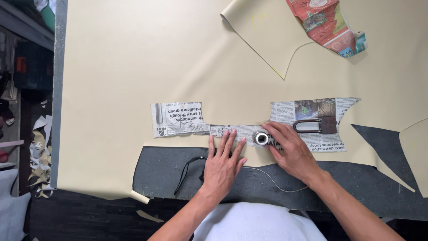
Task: The person cuts a beige paper sheet using scissors, following a newspaper template placed on top. They then use a pencil to trace the template's outline onto the paper and measure the cut piece with a tape measure.
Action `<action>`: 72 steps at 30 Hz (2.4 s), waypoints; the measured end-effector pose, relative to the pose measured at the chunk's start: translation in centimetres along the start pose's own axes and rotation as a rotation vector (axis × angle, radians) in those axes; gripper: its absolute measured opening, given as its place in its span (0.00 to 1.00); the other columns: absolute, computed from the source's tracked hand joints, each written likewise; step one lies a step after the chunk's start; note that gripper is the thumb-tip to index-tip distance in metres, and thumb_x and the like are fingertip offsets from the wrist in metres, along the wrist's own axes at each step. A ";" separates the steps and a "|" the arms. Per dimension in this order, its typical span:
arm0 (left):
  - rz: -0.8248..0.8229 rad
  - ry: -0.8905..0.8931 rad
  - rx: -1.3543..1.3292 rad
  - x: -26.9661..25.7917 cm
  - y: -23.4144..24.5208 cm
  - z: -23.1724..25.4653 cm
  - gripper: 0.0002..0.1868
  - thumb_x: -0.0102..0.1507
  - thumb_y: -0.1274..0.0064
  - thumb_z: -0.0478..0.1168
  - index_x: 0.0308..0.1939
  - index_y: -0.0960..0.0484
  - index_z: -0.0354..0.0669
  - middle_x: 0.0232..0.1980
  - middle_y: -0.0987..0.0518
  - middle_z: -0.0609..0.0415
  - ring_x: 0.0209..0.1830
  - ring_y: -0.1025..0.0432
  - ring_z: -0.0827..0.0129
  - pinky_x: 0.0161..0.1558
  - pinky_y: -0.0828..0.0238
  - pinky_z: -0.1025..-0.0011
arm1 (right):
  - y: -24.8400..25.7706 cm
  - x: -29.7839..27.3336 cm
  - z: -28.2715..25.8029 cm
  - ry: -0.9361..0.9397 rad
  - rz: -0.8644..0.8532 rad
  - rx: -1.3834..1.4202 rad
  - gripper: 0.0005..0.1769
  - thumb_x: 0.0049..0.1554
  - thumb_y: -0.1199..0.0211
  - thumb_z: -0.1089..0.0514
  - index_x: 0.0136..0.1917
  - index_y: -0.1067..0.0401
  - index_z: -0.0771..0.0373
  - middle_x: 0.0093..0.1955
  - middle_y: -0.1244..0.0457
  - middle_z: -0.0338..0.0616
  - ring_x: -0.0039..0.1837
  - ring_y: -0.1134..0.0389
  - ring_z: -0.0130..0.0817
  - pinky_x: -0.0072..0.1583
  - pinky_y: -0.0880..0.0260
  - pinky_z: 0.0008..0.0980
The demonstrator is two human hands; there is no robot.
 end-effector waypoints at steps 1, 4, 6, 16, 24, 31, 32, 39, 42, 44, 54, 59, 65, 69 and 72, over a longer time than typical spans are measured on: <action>0.006 0.002 -0.003 0.0 0.1 -0.1 0.32 0.69 0.58 0.56 0.76 0.37 0.55 0.81 0.44 0.48 0.82 0.53 0.59 0.78 0.68 0.41 | 0.2 -0.5 0.3 0.004 0.027 -0.040 0.37 0.51 0.31 0.62 0.72 0.36 0.59 0.72 0.41 0.46 0.73 0.40 0.44 0.72 0.37 0.43; 0.001 0.002 0.024 -0.2 0.2 -0.4 0.32 0.70 0.58 0.56 0.76 0.37 0.54 0.81 0.43 0.51 0.82 0.53 0.62 0.78 0.68 0.40 | -0.1 -2.4 1.1 0.029 0.068 -0.097 0.35 0.55 0.34 0.58 0.74 0.38 0.60 0.77 0.45 0.45 0.78 0.45 0.45 0.76 0.44 0.45; -0.007 -0.002 0.039 -0.2 0.2 -0.6 0.32 0.70 0.59 0.57 0.76 0.37 0.54 0.80 0.43 0.52 0.82 0.52 0.62 0.77 0.68 0.40 | -0.9 -3.6 1.6 0.051 0.063 -0.191 0.35 0.58 0.39 0.53 0.76 0.42 0.60 0.80 0.49 0.44 0.81 0.50 0.43 0.79 0.51 0.47; -0.044 -0.041 0.078 0.0 0.0 -0.3 0.33 0.68 0.59 0.57 0.76 0.38 0.51 0.79 0.42 0.50 0.80 0.52 0.61 0.77 0.69 0.41 | -3.3 -6.3 3.0 0.040 0.000 -0.334 0.39 0.64 0.51 0.44 0.82 0.57 0.59 0.85 0.59 0.42 0.85 0.63 0.40 0.81 0.65 0.50; -0.079 -0.045 0.119 -0.2 -0.5 -0.2 0.35 0.68 0.59 0.57 0.76 0.40 0.50 0.80 0.43 0.49 0.80 0.52 0.60 0.77 0.70 0.42 | -3.1 -6.5 3.1 0.056 0.014 -0.339 0.40 0.63 0.49 0.43 0.81 0.54 0.58 0.84 0.57 0.41 0.84 0.61 0.40 0.81 0.64 0.49; -0.024 -0.052 0.120 -0.5 -0.6 -0.3 0.34 0.69 0.60 0.57 0.78 0.42 0.55 0.79 0.42 0.50 0.80 0.52 0.61 0.77 0.69 0.42 | -3.0 -6.6 3.1 0.064 0.036 -0.347 0.40 0.60 0.46 0.41 0.80 0.50 0.57 0.83 0.54 0.39 0.83 0.58 0.39 0.80 0.61 0.49; -0.003 -0.051 0.111 -0.6 -0.5 -0.2 0.34 0.68 0.60 0.57 0.78 0.42 0.57 0.79 0.42 0.50 0.80 0.52 0.61 0.77 0.69 0.42 | -3.0 -6.6 3.2 0.066 0.041 -0.339 0.40 0.60 0.46 0.42 0.80 0.50 0.57 0.82 0.53 0.40 0.83 0.57 0.39 0.80 0.61 0.49; -0.056 -0.025 0.125 -0.8 -0.7 -0.4 0.33 0.69 0.59 0.55 0.77 0.40 0.54 0.79 0.42 0.51 0.81 0.52 0.61 0.77 0.70 0.41 | -2.7 -6.6 3.1 0.070 0.044 -0.340 0.38 0.60 0.45 0.42 0.79 0.47 0.56 0.81 0.50 0.39 0.83 0.55 0.38 0.80 0.59 0.49; -0.042 -0.018 0.094 -0.6 -0.4 -0.4 0.32 0.69 0.59 0.55 0.77 0.39 0.54 0.79 0.42 0.51 0.81 0.52 0.61 0.77 0.70 0.41 | -2.5 -6.6 3.0 0.076 0.052 -0.323 0.37 0.60 0.44 0.43 0.78 0.45 0.57 0.80 0.49 0.40 0.82 0.54 0.39 0.80 0.58 0.49; -0.024 -0.008 0.078 -0.6 -0.1 -0.4 0.31 0.70 0.60 0.55 0.77 0.39 0.55 0.79 0.42 0.52 0.81 0.52 0.62 0.77 0.70 0.40 | -2.3 -6.4 2.9 0.071 0.060 -0.286 0.36 0.60 0.43 0.45 0.77 0.43 0.58 0.80 0.47 0.41 0.82 0.53 0.39 0.80 0.58 0.49; 0.095 0.147 -0.128 -0.1 0.9 -1.4 0.21 0.70 0.54 0.46 0.66 0.24 0.48 0.73 0.35 0.42 0.76 0.42 0.56 0.75 0.60 0.41 | -0.6 -6.9 3.3 -0.033 0.203 -0.039 0.27 0.59 0.38 0.58 0.71 0.32 0.59 0.76 0.41 0.45 0.79 0.44 0.43 0.78 0.46 0.47; 0.194 0.318 -0.199 -0.1 2.7 -3.0 0.15 0.70 0.51 0.43 0.56 0.16 0.45 0.64 0.27 0.47 0.69 0.35 0.59 0.75 0.52 0.45 | 2.2 -7.9 4.1 -0.060 0.285 -0.018 0.21 0.59 0.38 0.61 0.65 0.27 0.61 0.72 0.37 0.45 0.76 0.39 0.43 0.75 0.40 0.43; 0.310 0.429 -0.139 1.9 2.8 -2.8 0.08 0.64 0.42 0.44 0.41 0.15 0.45 0.55 0.23 0.51 0.60 0.31 0.62 0.72 0.48 0.46 | 7.6 -11.1 8.0 -0.122 0.364 -0.086 0.17 0.59 0.38 0.63 0.62 0.24 0.60 0.70 0.35 0.44 0.73 0.36 0.43 0.72 0.36 0.43; 0.325 0.562 -0.133 2.5 3.1 -2.8 0.13 0.63 0.38 0.46 0.39 0.20 0.41 0.50 0.26 0.50 0.56 0.33 0.57 0.64 0.40 0.54 | 11.6 -15.2 12.3 -0.234 0.391 -0.118 0.18 0.60 0.39 0.66 0.64 0.24 0.61 0.70 0.34 0.45 0.71 0.34 0.43 0.70 0.33 0.40; 0.381 0.591 -0.087 2.7 3.5 -2.8 0.20 0.61 0.36 0.48 0.46 0.23 0.38 0.52 0.29 0.47 0.56 0.34 0.53 0.62 0.40 0.54 | 13.9 -18.8 15.7 -0.269 0.418 -0.285 0.13 0.65 0.37 0.65 0.63 0.23 0.61 0.68 0.32 0.43 0.70 0.32 0.39 0.70 0.32 0.34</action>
Point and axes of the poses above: each hand's wrist, its own x-axis towards the middle knuckle, its own y-axis out of the back of the hand, z = x × y, the point moved 6 cm from there along x, towards the middle knuckle
